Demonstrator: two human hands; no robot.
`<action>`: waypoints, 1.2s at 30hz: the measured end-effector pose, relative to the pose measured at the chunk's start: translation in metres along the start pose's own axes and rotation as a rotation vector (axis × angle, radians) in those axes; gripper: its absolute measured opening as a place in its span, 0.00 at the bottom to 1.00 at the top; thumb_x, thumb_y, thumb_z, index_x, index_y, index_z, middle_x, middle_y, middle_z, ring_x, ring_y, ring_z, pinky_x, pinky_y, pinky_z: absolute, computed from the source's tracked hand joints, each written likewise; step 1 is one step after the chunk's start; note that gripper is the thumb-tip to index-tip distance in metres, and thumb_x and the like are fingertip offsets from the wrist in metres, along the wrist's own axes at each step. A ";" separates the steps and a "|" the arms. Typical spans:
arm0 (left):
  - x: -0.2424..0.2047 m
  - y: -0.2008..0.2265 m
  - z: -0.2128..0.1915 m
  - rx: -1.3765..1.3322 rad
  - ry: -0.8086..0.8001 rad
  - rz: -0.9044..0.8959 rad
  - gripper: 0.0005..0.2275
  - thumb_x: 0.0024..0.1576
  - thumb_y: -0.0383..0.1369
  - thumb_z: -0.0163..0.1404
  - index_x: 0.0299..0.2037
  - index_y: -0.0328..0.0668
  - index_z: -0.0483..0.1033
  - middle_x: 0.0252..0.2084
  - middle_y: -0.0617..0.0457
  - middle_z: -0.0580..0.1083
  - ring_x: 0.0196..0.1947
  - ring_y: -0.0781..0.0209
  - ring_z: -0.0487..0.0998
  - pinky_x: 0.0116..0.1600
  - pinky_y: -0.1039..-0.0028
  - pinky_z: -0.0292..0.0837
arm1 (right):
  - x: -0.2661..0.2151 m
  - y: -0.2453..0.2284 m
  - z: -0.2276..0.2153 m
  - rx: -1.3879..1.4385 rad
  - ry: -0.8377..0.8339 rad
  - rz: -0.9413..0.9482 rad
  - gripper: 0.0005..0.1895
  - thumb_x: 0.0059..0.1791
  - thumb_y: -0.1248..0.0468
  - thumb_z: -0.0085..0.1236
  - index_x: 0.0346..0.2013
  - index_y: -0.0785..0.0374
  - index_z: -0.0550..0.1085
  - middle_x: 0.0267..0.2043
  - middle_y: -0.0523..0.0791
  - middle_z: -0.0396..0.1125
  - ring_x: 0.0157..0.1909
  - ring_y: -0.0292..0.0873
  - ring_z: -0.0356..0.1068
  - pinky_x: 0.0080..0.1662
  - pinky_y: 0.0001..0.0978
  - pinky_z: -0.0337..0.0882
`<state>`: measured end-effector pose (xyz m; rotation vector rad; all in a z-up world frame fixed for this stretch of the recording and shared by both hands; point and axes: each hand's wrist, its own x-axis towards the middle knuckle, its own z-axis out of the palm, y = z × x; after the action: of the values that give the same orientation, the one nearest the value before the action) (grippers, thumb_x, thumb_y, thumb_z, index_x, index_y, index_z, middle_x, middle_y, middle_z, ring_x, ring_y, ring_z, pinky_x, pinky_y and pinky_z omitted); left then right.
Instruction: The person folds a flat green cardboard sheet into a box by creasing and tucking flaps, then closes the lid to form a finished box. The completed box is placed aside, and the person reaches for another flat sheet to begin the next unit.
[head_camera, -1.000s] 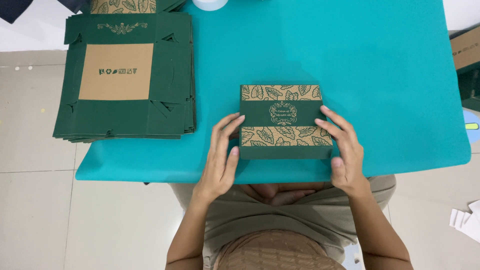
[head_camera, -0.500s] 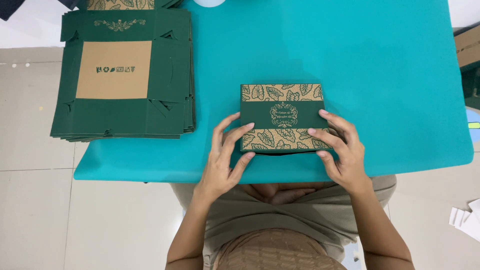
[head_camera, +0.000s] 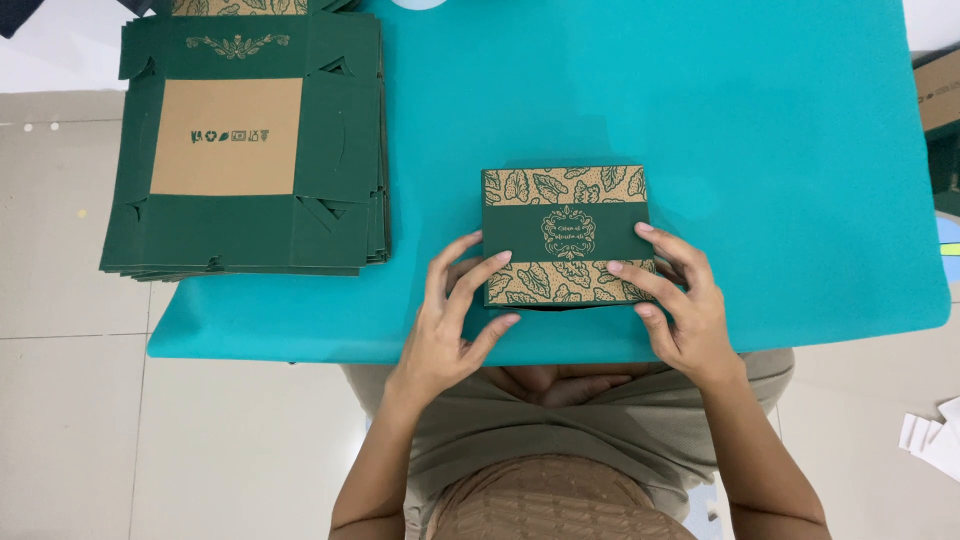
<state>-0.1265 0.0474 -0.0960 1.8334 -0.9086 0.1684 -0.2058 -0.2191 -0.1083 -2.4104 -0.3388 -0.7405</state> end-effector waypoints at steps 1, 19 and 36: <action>-0.001 -0.001 0.001 0.012 0.001 -0.004 0.23 0.58 0.37 0.55 0.63 0.46 0.66 0.63 0.37 0.57 0.57 0.35 0.72 0.59 0.42 0.71 | 0.001 -0.002 0.000 -0.001 -0.005 0.008 0.22 0.56 0.49 0.34 0.52 0.49 0.76 0.62 0.51 0.58 0.60 0.62 0.67 0.52 0.50 0.75; 0.005 -0.002 -0.013 0.611 0.048 0.228 0.27 0.52 0.55 0.55 0.60 0.57 0.74 0.62 0.51 0.70 0.63 0.48 0.70 0.65 0.50 0.63 | 0.007 0.000 -0.002 -0.161 -0.001 -0.132 0.26 0.53 0.42 0.36 0.52 0.47 0.77 0.61 0.53 0.60 0.67 0.62 0.60 0.62 0.58 0.68; -0.017 0.002 0.022 0.681 0.150 0.376 0.35 0.58 0.64 0.30 0.65 0.50 0.68 0.67 0.58 0.67 0.67 0.62 0.67 0.75 0.58 0.36 | -0.018 -0.006 0.016 -0.321 0.014 -0.223 0.35 0.51 0.35 0.32 0.60 0.50 0.72 0.64 0.46 0.64 0.68 0.53 0.60 0.68 0.55 0.57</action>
<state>-0.1464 0.0370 -0.1134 2.1962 -1.1717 0.9339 -0.2164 -0.2060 -0.1269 -2.6949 -0.5244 -0.9734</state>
